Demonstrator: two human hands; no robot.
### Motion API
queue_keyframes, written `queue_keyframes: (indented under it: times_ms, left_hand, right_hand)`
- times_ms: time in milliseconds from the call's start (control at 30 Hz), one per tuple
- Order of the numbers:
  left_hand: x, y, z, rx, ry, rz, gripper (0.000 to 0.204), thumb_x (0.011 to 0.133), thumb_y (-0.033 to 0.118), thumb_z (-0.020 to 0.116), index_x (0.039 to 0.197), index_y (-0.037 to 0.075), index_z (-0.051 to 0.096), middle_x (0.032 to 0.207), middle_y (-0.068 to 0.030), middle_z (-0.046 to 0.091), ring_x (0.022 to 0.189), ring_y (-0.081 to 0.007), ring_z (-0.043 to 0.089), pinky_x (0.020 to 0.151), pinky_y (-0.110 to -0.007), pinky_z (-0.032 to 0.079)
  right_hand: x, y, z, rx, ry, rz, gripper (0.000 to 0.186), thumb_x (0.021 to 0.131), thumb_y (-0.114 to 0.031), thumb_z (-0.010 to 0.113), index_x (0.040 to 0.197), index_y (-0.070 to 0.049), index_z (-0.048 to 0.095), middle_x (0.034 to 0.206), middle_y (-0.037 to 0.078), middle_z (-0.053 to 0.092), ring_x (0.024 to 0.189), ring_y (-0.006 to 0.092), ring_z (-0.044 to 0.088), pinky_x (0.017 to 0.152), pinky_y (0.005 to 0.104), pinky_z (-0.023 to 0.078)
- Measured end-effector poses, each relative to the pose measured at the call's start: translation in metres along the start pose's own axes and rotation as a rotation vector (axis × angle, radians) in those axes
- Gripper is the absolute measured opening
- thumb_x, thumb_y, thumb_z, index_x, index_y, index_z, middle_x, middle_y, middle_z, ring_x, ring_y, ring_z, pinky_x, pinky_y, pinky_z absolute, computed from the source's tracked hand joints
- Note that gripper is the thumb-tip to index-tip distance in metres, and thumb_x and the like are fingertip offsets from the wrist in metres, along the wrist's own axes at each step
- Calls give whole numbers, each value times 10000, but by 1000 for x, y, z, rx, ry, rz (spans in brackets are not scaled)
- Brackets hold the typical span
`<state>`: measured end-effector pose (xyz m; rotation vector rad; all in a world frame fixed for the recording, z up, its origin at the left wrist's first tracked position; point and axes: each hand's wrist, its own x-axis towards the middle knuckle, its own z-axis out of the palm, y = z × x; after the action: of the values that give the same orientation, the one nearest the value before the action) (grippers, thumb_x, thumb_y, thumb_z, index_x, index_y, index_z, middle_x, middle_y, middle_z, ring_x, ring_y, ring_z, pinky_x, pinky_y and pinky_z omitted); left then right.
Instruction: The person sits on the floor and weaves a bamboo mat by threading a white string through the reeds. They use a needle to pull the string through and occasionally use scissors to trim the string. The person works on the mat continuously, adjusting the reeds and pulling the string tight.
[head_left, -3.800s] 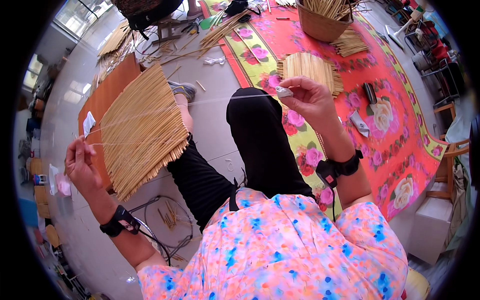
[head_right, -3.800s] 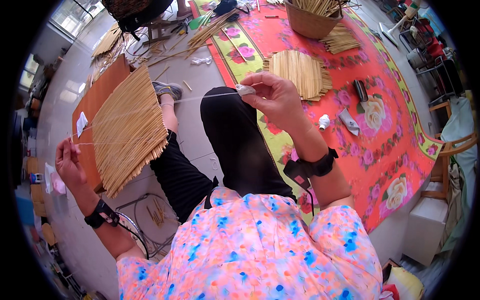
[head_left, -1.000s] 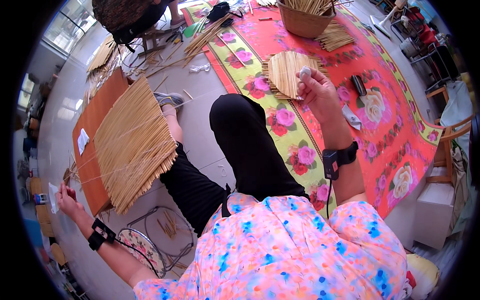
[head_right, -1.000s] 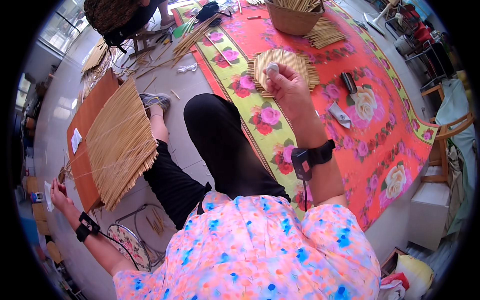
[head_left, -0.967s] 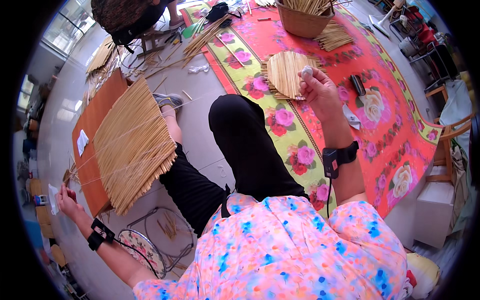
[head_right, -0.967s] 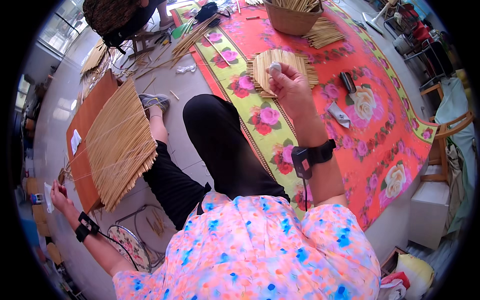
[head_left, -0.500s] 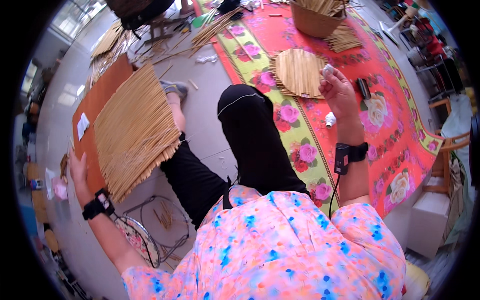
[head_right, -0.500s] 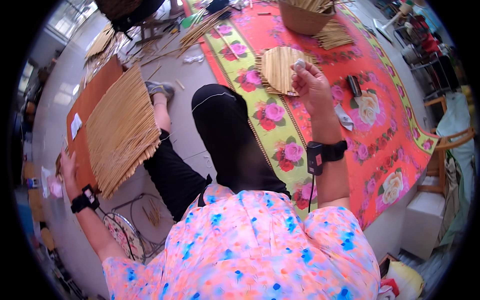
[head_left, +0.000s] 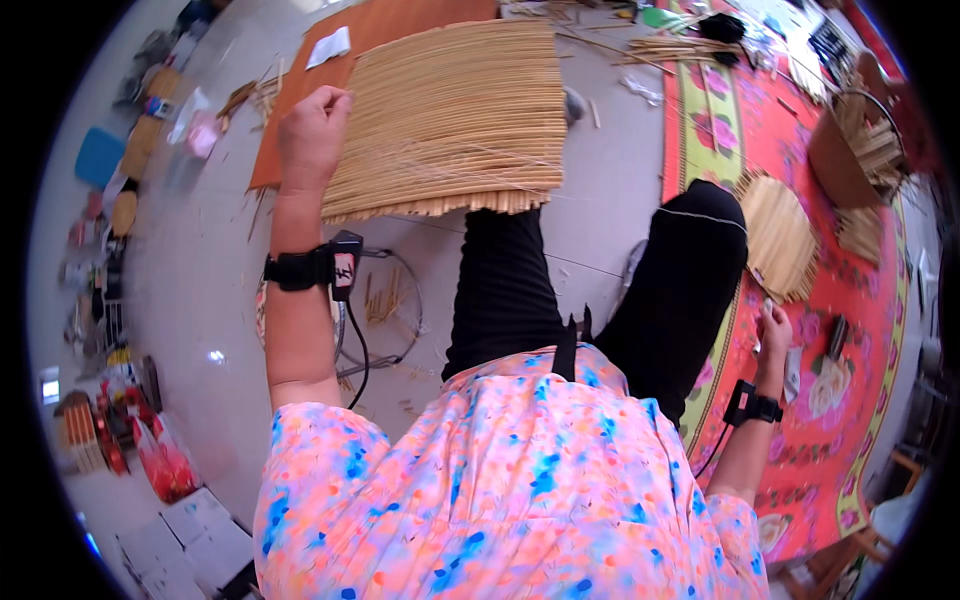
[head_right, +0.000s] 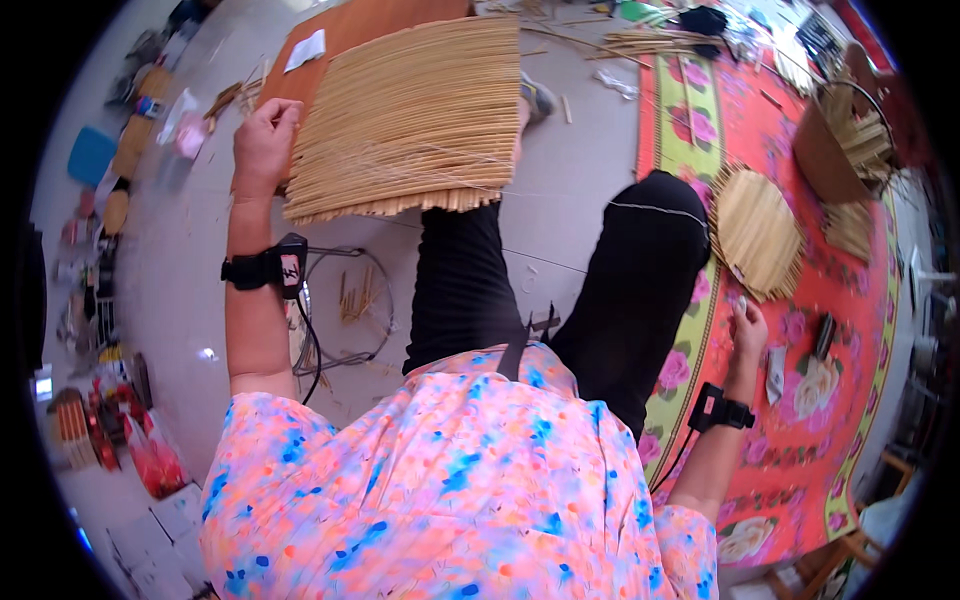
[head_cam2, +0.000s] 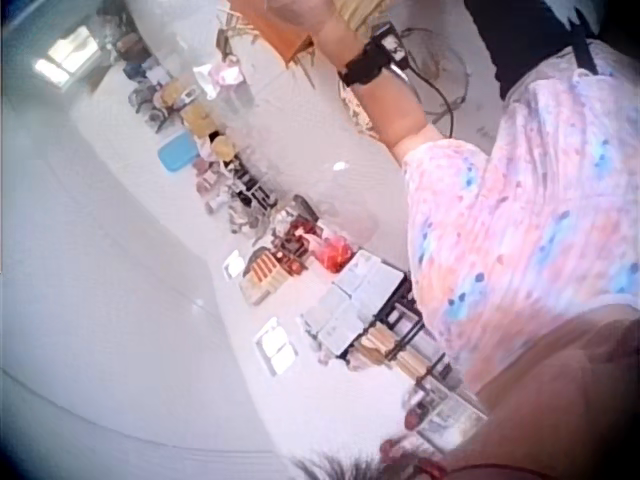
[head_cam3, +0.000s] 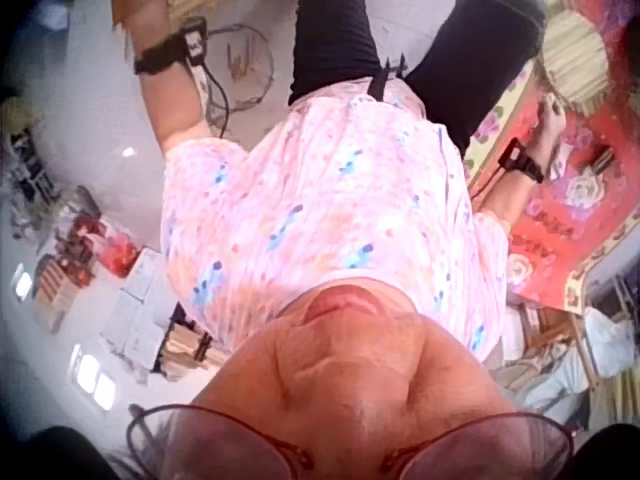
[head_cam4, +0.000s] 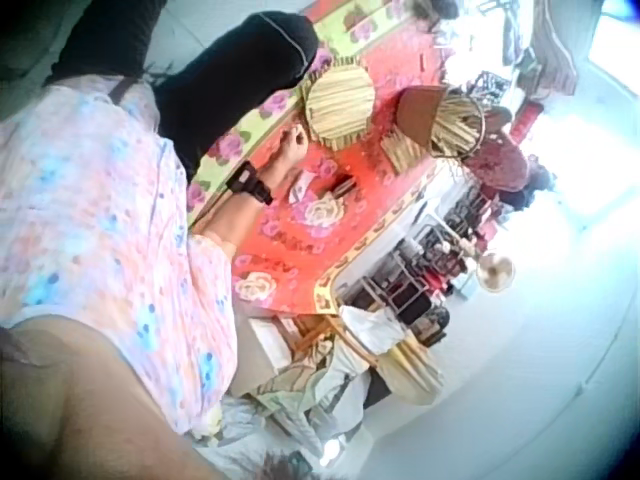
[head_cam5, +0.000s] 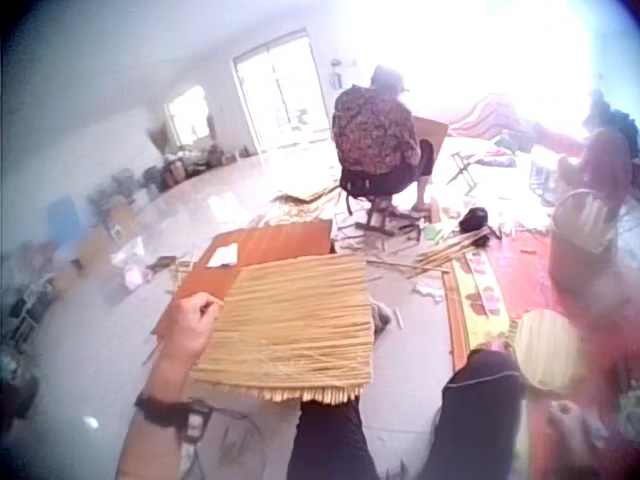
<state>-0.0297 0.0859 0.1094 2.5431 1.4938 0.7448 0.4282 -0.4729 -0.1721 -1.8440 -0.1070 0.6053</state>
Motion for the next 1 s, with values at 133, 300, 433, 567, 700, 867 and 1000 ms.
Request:
queue_keyframes:
  times_ms: [133,300,433,567,700,867,1000]
  left_hand:
    - [-30,-33,8,-146,0,-42,190,844,166,606,971,33,655,742,-54,658,680,-91,610,630,-233,471]
    - [-67,-67,11,-203,-61,-136,184,831,137,613,957,8,645,791,-69,663,719,-126,625,658,-251,484]
    - [-82,-73,40,-297,-104,-172,191,825,165,613,942,20,651,825,-113,671,742,-163,646,674,-278,493]
    - [-104,-75,59,-315,-161,-138,186,846,138,607,962,-2,641,820,-58,660,725,-104,601,659,-246,475]
    - [-121,-74,72,-527,-235,-189,179,874,77,574,1013,-28,617,852,-30,618,780,-96,577,698,-223,469]
    - [-124,-58,75,-625,-240,-258,172,882,68,565,1007,-42,609,859,-38,618,787,-100,585,721,-220,473]
    - [-125,-44,68,-615,-232,-228,166,885,63,561,1004,-43,607,865,-39,619,789,-102,596,732,-221,473]
  right_hand:
    - [34,73,-27,-266,203,67,332,809,-82,614,1136,-53,565,864,29,633,587,52,530,451,169,356]
    - [12,-10,31,-121,-7,83,321,835,-106,607,1146,-41,563,956,67,639,772,89,598,621,199,453]
    - [-16,-86,61,101,-102,-118,277,883,-160,577,1106,4,577,929,63,638,818,107,607,678,230,479]
    - [-57,-167,105,-63,-81,-241,260,886,-158,566,1063,30,595,894,57,635,764,111,596,671,223,472]
    - [-82,-206,132,-118,-162,-368,226,890,-144,557,1054,4,608,854,46,627,725,95,583,665,210,459]
    - [-95,-203,138,-15,-144,-347,210,867,-113,594,1052,-15,613,792,15,617,702,56,562,628,187,437]
    - [-104,-201,146,-61,-135,-341,220,859,-110,607,1050,-2,610,769,4,618,701,47,554,620,188,434]
